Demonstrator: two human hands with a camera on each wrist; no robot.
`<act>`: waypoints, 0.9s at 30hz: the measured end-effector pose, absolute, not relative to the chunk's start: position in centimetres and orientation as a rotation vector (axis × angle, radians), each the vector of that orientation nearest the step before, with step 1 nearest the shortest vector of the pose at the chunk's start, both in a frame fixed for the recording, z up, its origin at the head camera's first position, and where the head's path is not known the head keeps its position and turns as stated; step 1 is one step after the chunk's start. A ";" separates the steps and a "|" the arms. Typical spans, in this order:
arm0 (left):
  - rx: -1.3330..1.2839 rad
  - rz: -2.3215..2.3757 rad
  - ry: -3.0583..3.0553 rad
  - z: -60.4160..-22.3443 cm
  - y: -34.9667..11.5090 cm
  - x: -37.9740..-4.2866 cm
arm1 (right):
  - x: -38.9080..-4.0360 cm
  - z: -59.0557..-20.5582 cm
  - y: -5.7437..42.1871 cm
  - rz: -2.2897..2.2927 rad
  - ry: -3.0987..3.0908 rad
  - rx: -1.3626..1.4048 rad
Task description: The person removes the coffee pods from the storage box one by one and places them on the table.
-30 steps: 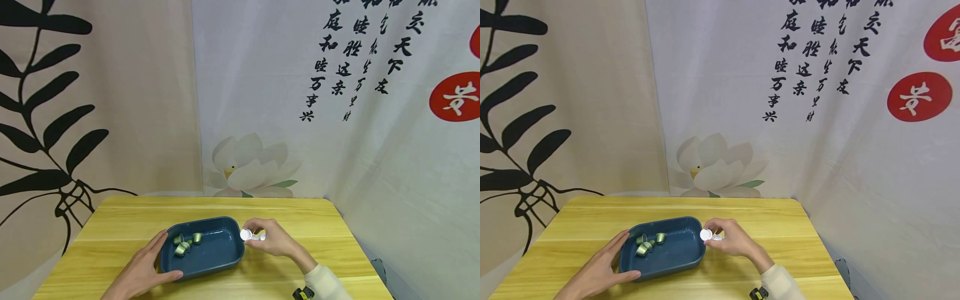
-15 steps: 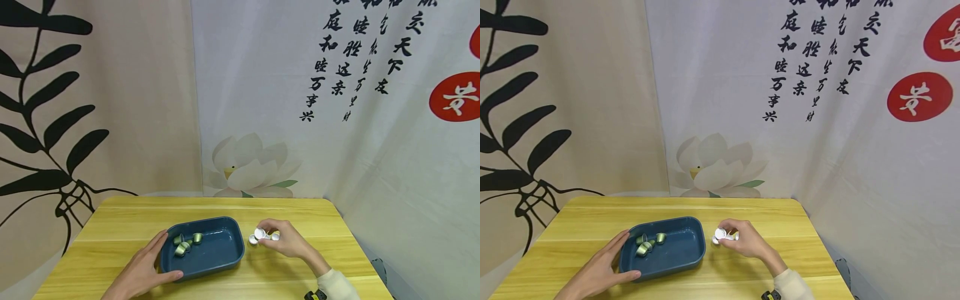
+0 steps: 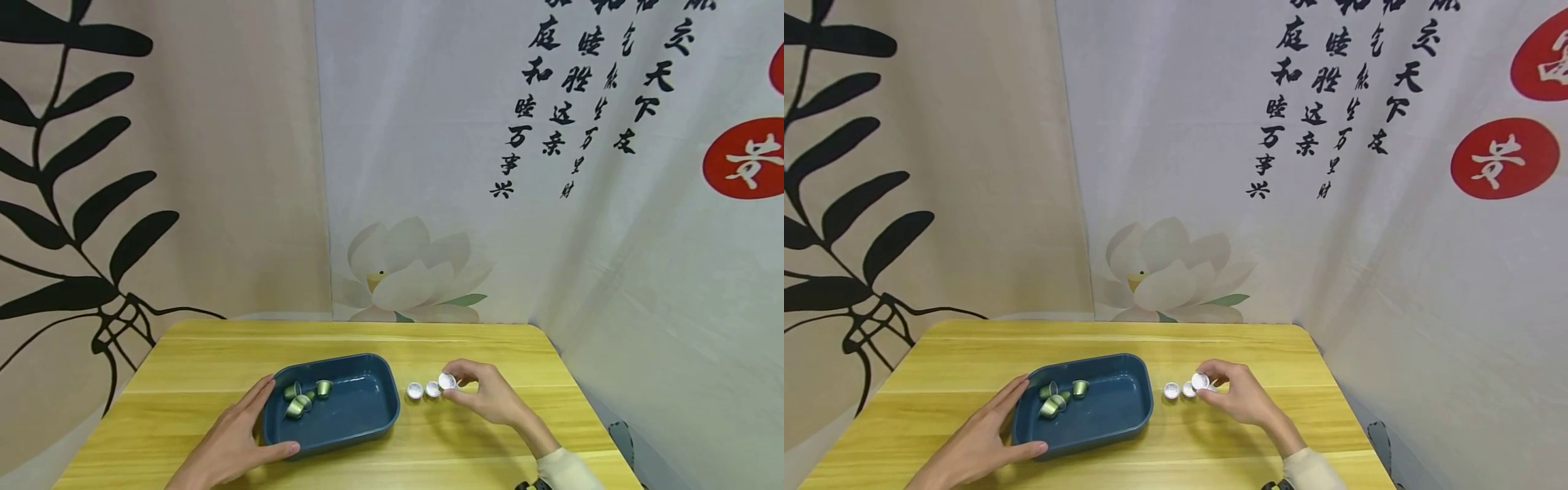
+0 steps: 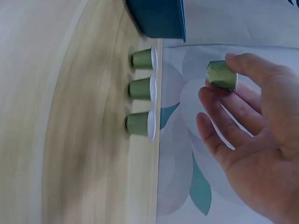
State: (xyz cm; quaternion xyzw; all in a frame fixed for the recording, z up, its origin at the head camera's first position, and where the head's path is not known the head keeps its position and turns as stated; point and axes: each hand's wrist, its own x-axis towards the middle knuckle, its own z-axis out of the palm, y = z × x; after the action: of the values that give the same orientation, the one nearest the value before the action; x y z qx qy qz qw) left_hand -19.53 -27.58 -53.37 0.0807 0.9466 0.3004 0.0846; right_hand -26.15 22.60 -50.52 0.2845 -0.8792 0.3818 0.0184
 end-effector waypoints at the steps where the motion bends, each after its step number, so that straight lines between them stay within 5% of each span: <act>1: 0.237 0.896 2.822 -53.4 -27.6 -19.5 | -26.1 -50.6 22.8 1.178 -2.732 0.869; 27: 0.256 0.905 2.828 -53.3 -27.6 -19.4 | -27.1 -52.3 27.0 1.194 -2.799 0.691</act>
State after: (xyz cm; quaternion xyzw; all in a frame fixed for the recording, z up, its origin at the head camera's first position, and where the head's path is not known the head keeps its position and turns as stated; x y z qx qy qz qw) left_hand -19.44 -27.56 -53.34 0.0858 0.9457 0.3029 0.0807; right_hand -27.08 26.98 -52.34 0.2214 -0.8969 0.3827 0.0107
